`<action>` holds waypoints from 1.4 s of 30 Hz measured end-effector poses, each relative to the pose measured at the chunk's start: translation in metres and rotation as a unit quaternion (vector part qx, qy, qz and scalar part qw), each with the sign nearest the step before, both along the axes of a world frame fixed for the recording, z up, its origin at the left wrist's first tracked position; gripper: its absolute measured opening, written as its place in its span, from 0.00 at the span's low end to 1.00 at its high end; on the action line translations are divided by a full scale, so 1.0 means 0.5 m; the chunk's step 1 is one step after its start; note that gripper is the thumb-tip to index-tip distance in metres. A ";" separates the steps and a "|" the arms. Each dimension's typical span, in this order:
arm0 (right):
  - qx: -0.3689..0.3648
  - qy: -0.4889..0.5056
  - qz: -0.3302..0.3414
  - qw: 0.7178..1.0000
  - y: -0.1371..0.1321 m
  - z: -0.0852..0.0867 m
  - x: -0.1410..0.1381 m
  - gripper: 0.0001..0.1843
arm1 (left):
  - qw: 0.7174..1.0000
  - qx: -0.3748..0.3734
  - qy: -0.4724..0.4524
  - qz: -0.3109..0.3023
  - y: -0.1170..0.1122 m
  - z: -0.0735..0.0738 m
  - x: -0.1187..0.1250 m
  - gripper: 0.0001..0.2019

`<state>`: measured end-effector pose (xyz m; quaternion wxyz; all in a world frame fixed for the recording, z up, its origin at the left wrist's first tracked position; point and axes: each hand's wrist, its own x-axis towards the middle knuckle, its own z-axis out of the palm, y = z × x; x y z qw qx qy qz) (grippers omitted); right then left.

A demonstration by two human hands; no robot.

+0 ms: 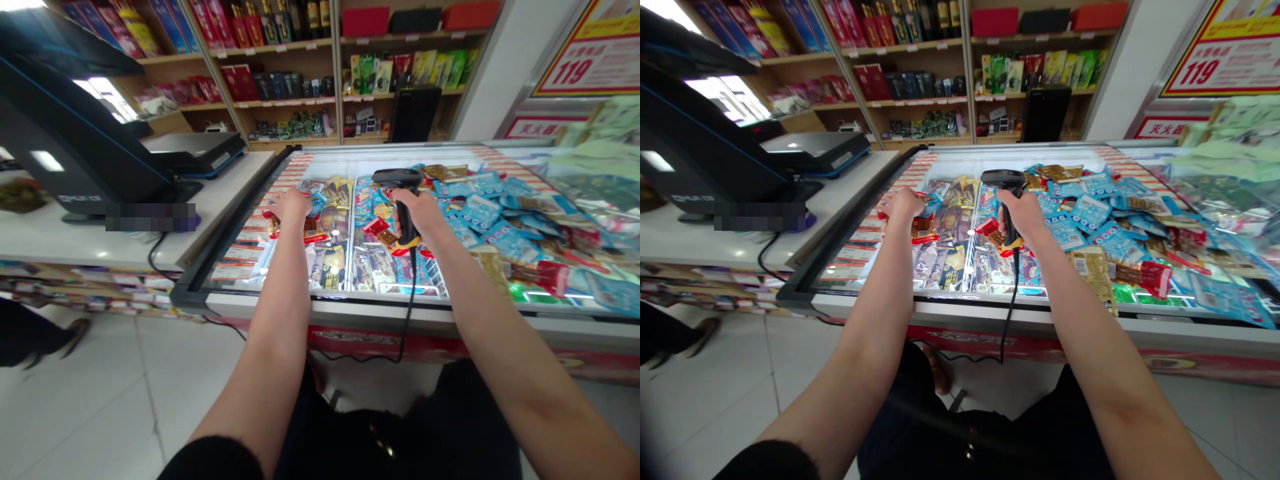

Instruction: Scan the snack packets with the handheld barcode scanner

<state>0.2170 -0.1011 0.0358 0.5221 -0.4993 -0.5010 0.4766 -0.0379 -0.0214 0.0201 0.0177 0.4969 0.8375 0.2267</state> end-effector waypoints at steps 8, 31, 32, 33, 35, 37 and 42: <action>-0.016 0.003 -0.024 1.000 0.001 0.006 0.010 0.14 | 0.983 0.045 -0.009 -0.180 -0.016 0.014 0.079 0.22; -0.018 0.017 -0.069 0.997 0.005 0.016 0.020 0.10 | 0.933 -0.062 0.050 -0.352 -0.030 -0.021 0.153 0.58; -0.019 0.014 -0.067 0.997 0.005 0.015 0.020 0.10 | 0.937 -0.056 0.051 -0.340 -0.030 -0.021 0.149 0.57; -0.020 0.011 -0.065 0.998 0.006 0.015 0.020 0.10 | 0.942 -0.052 0.052 -0.328 -0.031 -0.021 0.146 0.56; -0.021 0.006 -0.066 0.998 0.007 0.014 0.020 0.11 | 0.951 -0.049 0.058 -0.299 -0.036 -0.018 0.142 0.52; -0.023 0.007 -0.069 0.997 0.007 0.014 0.019 0.11 | 0.961 -0.045 0.068 -0.266 -0.041 -0.015 0.140 0.50; -0.030 0.021 -0.071 0.997 0.004 0.017 0.017 0.11 | 0.971 -0.058 0.080 -0.219 -0.047 -0.012 0.141 0.51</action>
